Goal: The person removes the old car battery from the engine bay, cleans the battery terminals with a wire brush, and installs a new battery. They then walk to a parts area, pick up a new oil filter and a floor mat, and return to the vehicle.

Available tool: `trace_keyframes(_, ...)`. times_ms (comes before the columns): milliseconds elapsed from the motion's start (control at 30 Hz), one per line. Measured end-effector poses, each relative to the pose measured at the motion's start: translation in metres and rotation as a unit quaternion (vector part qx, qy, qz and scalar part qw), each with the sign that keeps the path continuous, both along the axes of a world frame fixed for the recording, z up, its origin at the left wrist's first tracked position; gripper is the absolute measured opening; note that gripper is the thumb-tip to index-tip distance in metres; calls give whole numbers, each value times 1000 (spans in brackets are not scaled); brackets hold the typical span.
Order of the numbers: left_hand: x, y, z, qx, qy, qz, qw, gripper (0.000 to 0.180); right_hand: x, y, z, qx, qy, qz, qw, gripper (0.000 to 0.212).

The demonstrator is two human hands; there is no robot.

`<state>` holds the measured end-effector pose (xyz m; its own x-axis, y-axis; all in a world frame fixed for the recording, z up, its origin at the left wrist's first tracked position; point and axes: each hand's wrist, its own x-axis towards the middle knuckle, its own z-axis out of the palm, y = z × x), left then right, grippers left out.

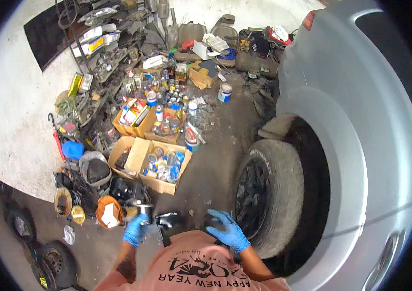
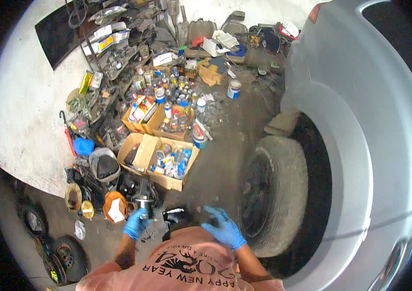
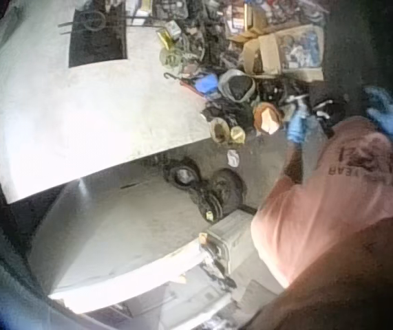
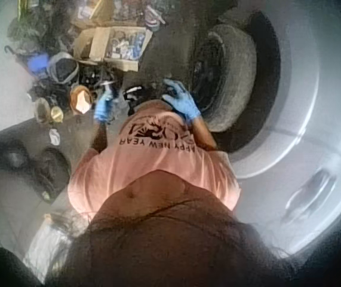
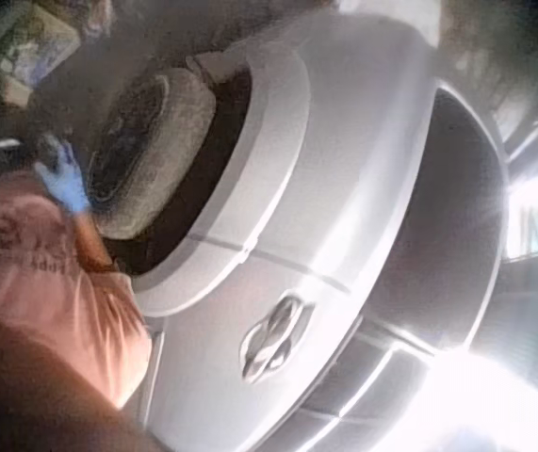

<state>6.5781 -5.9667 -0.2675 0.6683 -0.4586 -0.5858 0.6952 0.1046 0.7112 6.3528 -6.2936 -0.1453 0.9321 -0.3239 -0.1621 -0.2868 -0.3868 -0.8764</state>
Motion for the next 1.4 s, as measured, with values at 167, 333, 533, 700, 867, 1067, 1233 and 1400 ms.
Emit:
trace_keyframes(167, 11, -189, 69, -240, 87, -142, 957, 64, 123, -95, 45, -40, -120, 147, 981, 73)
trace_keyframes(333, 85, -332, 110, -265, 74, -220, 936, 86, 226, -202, 49, -18, -198, 151, 968, 66)
trace_keyframes(533, 191, -481, 146, -258, -31, -197, 945, 93, 365, -351, 78, -87, -245, 215, 941, 59)
trace_keyframes(700, 283, -592, 165, -242, -28, -182, 952, 96, 463, -463, 92, 47, -271, 274, 921, 53)
trace_keyframes(867, 425, -693, 162, -139, -141, -328, 924, 93, 574, -599, 74, 135, -245, 324, 904, 36)
trace_keyframes(1067, 562, -824, 155, 41, -356, -280, 890, 83, 718, -761, 15, 155, -147, 307, 928, 32)
trace_keyframes(1233, 648, -867, 90, 165, -296, -152, 929, 81, 804, -891, -85, -278, 140, 138, 940, 83)
trace_keyframes(1400, 697, -847, 3, 336, -169, -61, 924, 82, 821, -1033, -239, 376, 286, -145, 869, 54)
